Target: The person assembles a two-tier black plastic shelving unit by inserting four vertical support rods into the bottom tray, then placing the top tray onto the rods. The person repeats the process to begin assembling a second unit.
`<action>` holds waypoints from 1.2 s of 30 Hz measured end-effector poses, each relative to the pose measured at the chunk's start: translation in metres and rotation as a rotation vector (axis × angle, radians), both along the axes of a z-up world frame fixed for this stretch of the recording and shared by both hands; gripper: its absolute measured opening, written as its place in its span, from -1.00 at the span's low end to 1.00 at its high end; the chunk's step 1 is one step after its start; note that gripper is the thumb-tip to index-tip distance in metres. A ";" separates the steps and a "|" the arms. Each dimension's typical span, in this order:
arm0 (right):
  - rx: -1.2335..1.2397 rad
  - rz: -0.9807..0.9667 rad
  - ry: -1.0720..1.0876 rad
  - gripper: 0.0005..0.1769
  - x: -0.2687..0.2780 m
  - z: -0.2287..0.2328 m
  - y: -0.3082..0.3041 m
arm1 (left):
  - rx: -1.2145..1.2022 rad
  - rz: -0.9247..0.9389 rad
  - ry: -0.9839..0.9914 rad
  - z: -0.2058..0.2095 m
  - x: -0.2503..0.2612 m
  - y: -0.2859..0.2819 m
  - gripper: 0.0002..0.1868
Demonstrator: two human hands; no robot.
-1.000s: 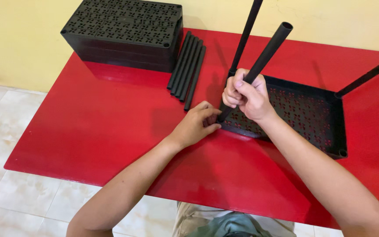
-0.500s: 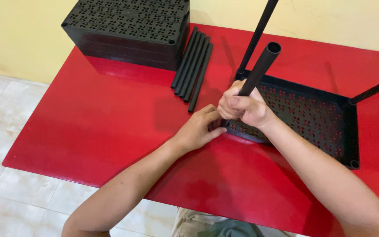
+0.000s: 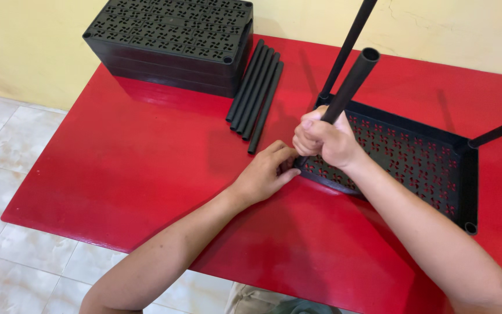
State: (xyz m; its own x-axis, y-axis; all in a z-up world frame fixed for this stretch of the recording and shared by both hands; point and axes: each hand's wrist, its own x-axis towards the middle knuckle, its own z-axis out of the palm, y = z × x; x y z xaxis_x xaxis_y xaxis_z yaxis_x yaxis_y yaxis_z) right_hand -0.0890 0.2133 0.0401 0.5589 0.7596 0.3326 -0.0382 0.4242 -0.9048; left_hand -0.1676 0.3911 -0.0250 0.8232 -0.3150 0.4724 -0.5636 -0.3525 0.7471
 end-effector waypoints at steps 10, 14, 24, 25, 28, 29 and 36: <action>-0.014 -0.605 -0.107 -0.44 -0.041 -0.011 0.030 | 0.042 0.004 0.021 -0.001 -0.004 -0.001 -0.77; -0.004 -0.428 -0.062 -0.40 -0.031 -0.012 0.022 | 0.091 -0.027 0.011 -0.004 0.001 0.002 -0.77; -0.015 0.064 0.022 -0.40 -0.001 -0.010 0.010 | 0.079 -0.127 -0.090 -0.006 0.013 0.008 -0.75; 0.004 -0.071 0.012 -0.41 -0.007 -0.013 0.011 | 0.057 -0.128 -0.095 -0.007 0.011 0.007 -0.73; 0.037 -0.439 -0.031 -0.43 -0.025 -0.020 0.018 | 0.120 -0.086 0.028 -0.007 0.009 0.006 -0.74; 0.034 -0.536 -0.057 -0.43 -0.033 -0.023 0.022 | 0.111 -0.087 0.044 -0.006 0.009 0.006 -0.74; -0.022 -0.176 0.072 -0.47 -0.014 -0.013 0.007 | 0.075 -0.112 -0.036 -0.008 0.009 0.006 -0.78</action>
